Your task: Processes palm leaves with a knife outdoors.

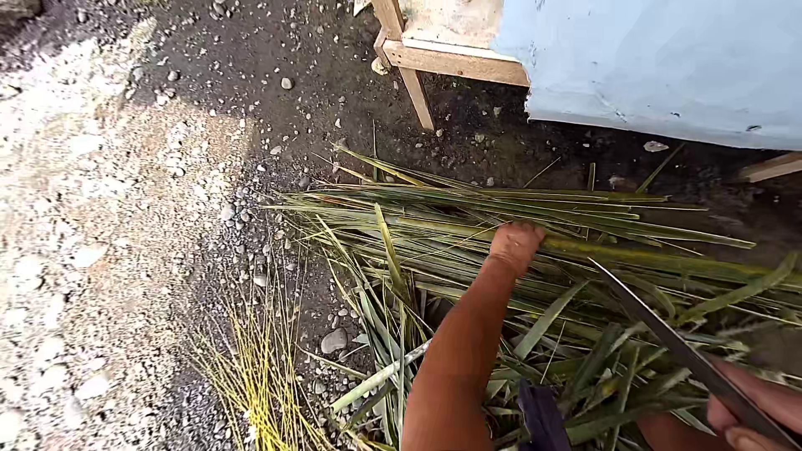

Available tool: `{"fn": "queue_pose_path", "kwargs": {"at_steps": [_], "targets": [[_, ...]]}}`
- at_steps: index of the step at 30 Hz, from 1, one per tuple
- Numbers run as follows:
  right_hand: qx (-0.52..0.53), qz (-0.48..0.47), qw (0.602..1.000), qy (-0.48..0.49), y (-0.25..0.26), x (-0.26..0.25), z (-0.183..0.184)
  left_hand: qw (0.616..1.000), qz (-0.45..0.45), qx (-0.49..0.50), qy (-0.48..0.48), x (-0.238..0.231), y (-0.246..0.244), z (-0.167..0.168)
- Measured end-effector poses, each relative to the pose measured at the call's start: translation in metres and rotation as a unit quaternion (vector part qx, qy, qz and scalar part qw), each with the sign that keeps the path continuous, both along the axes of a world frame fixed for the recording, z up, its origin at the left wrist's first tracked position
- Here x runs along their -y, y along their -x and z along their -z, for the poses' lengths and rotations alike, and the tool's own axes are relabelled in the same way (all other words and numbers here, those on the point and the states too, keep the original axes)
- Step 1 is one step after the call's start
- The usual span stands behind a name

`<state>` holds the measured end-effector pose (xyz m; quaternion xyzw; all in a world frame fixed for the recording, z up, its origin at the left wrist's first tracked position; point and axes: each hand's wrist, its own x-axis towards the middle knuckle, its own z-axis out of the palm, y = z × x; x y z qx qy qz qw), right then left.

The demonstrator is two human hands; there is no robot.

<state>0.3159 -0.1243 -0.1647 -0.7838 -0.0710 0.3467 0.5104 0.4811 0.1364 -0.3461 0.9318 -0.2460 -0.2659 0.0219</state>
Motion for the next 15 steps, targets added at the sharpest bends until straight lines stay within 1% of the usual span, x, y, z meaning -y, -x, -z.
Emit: {"fn": "queue_pose_path", "kwargs": {"at_steps": [3,6,8,10,12,15], "targets": [[0.046,0.045,0.998,-0.012,0.006,-0.001,-0.006,0.999,0.003,0.045,0.024,0.005,-0.01,-0.035],[0.134,0.095,0.985,-0.044,0.016,-0.002,-0.01,0.991,0.016,0.114,0.063,0.008,-0.014,-0.067],[0.197,0.095,0.974,-0.061,0.022,-0.004,-0.014,0.98,0.03,0.172,0.094,0.009,-0.013,-0.087],[0.249,0.076,0.963,-0.071,0.028,-0.007,-0.015,0.973,0.037,0.199,0.114,0.012,-0.011,-0.11],[0.287,0.068,0.952,-0.075,0.034,-0.012,-0.014,0.972,0.038,0.204,0.108,0.014,-0.005,-0.132],[0.345,0.079,0.932,-0.08,0.045,-0.017,-0.008,0.967,0.05,0.233,0.09,0.008,0.005,-0.155]]}}
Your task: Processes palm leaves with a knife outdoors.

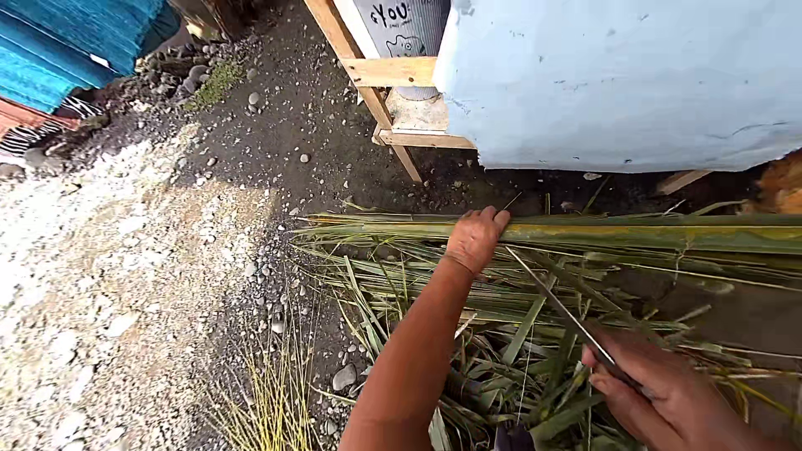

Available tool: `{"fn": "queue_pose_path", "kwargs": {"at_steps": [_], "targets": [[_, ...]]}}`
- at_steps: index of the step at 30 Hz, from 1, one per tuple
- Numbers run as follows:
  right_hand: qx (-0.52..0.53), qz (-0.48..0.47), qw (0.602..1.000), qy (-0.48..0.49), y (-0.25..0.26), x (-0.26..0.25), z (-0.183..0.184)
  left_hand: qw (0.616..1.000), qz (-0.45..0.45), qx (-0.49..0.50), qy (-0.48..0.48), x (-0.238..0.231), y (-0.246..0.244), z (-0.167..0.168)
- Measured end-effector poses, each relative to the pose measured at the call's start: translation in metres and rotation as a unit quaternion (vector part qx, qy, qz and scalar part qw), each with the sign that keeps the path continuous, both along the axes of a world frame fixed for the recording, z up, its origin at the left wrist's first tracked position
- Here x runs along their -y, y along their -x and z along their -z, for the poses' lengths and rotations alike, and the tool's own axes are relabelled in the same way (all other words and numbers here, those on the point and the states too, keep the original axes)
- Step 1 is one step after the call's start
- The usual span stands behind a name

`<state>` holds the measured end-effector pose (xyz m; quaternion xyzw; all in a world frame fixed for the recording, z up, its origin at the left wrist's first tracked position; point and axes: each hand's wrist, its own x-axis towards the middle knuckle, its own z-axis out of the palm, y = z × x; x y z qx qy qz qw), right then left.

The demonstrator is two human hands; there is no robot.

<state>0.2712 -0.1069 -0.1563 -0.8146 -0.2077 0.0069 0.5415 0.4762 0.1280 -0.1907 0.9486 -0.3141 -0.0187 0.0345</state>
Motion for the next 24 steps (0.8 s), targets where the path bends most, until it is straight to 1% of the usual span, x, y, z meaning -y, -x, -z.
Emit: {"fn": "queue_pose_path", "kwargs": {"at_steps": [3,7,11,14,17,19,22,24], "targets": [[0.073,0.034,0.996,-0.027,0.007,-0.002,0.01,0.996,0.019,0.084,0.007,-0.008,0.01,-0.025],[0.132,0.099,0.985,-0.059,0.014,0.0,0.008,0.981,0.046,0.191,0.009,-0.012,0.023,-0.074],[0.153,0.152,0.972,-0.095,0.019,0.006,0.003,0.965,0.067,0.25,-0.034,-0.017,0.039,-0.133],[0.171,0.173,0.965,-0.102,0.027,0.0,0.002,0.947,0.095,0.302,-0.055,-0.014,0.062,-0.174],[0.194,0.17,0.962,-0.086,0.03,-0.01,0.002,0.938,0.132,0.309,-0.084,-0.011,0.087,-0.209],[0.206,0.162,0.962,-0.076,0.032,-0.015,0.003,0.937,0.137,0.3,-0.118,-0.021,0.096,-0.232],[0.225,0.139,0.961,-0.077,0.036,-0.023,0.005,0.934,0.098,0.3,-0.169,-0.046,0.112,-0.267],[0.243,0.116,0.96,-0.08,0.041,-0.031,0.009,0.928,0.077,0.307,-0.197,-0.058,0.129,-0.284]]}}
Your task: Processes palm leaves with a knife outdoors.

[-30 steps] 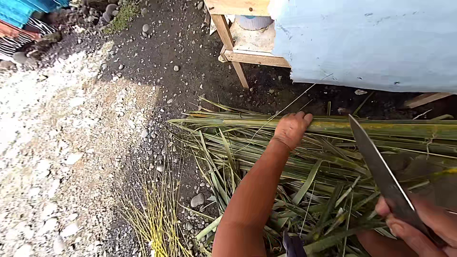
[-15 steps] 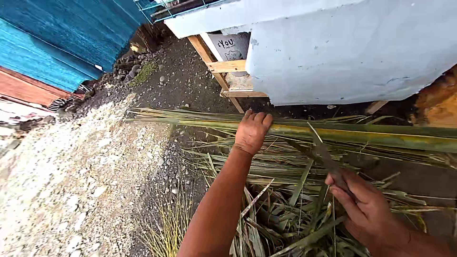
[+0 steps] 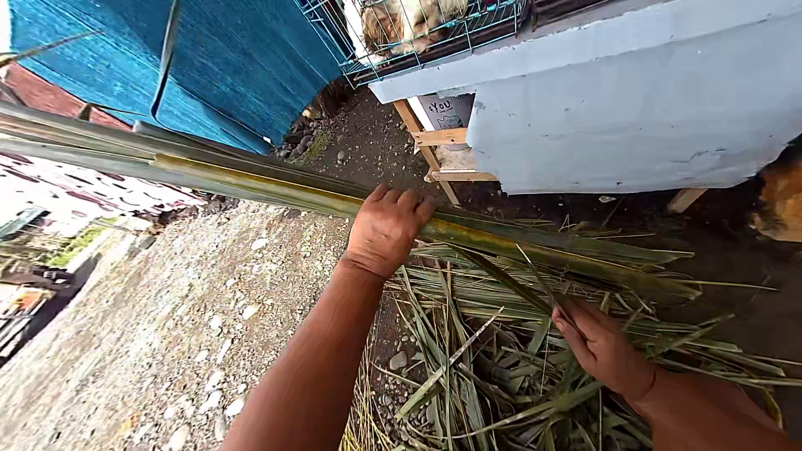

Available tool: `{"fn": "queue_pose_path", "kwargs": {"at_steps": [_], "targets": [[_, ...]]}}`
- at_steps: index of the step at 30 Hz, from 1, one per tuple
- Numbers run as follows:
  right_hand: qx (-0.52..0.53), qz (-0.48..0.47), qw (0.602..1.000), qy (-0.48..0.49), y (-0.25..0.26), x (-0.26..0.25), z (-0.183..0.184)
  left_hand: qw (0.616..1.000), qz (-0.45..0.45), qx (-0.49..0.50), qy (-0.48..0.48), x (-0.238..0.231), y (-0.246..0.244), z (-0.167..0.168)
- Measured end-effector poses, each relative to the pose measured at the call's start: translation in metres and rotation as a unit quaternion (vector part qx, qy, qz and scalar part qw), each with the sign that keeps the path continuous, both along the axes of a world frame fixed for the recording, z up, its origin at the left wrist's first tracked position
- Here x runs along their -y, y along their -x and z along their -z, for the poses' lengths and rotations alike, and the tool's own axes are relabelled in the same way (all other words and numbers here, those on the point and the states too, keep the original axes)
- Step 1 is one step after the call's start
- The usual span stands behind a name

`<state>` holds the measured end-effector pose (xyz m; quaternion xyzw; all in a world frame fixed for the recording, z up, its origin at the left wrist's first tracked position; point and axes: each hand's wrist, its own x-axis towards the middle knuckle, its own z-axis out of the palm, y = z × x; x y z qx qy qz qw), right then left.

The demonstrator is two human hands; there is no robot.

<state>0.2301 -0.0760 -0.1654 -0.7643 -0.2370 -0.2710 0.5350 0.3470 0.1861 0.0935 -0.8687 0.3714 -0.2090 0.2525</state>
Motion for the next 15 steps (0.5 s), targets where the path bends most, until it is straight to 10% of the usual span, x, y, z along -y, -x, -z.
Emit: {"fn": "queue_pose_path", "kwargs": {"at_steps": [15], "targets": [[-0.179,-0.141,0.956,-0.186,0.029,0.002,-0.066,0.998,0.019,-0.025,-0.05,-0.014,0.122,0.007]]}}
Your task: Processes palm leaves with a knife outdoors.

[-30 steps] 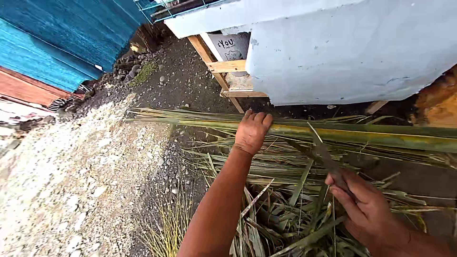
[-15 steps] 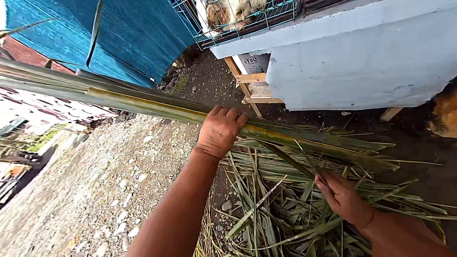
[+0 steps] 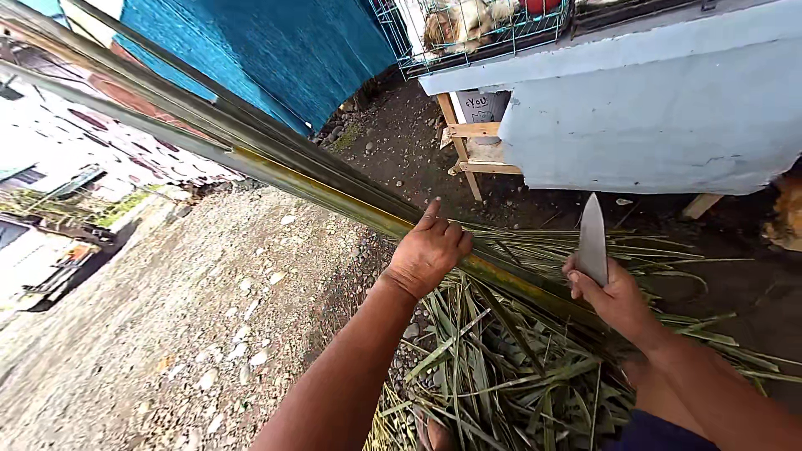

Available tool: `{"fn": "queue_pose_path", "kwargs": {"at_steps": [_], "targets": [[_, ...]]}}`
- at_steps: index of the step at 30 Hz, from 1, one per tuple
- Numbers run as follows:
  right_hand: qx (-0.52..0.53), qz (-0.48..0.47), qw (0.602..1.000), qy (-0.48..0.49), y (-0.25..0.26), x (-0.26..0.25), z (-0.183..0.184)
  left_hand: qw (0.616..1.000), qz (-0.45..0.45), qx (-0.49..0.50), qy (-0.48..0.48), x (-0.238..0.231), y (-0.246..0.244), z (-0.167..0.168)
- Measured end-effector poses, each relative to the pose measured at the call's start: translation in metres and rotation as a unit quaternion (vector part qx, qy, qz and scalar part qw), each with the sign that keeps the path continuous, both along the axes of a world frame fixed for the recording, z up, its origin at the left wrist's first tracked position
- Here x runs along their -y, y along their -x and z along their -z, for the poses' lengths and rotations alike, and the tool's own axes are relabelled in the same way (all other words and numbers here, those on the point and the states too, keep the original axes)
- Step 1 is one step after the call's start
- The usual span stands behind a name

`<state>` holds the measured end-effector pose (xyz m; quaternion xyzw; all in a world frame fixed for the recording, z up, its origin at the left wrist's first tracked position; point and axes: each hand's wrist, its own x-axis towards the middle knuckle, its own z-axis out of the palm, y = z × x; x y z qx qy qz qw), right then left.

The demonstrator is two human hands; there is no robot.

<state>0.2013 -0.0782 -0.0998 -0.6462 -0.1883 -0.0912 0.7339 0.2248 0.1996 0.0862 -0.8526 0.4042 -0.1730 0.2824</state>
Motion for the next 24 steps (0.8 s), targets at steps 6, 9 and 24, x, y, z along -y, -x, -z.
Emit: {"fn": "queue_pose_path", "kwargs": {"at_steps": [6,9,24], "targets": [[-0.093,-0.139,0.986,-0.03,-0.019,-0.009,-0.05,0.998,0.043,0.036,-0.012,0.011,0.027,-0.019],[-0.073,-0.164,0.983,-0.043,-0.024,-0.013,-0.072,0.996,0.052,0.065,-0.042,0.014,0.036,-0.039],[-0.04,-0.263,0.961,0.077,0.023,-0.074,-0.006,0.988,0.134,0.053,-0.051,0.03,0.063,0.048]]}}
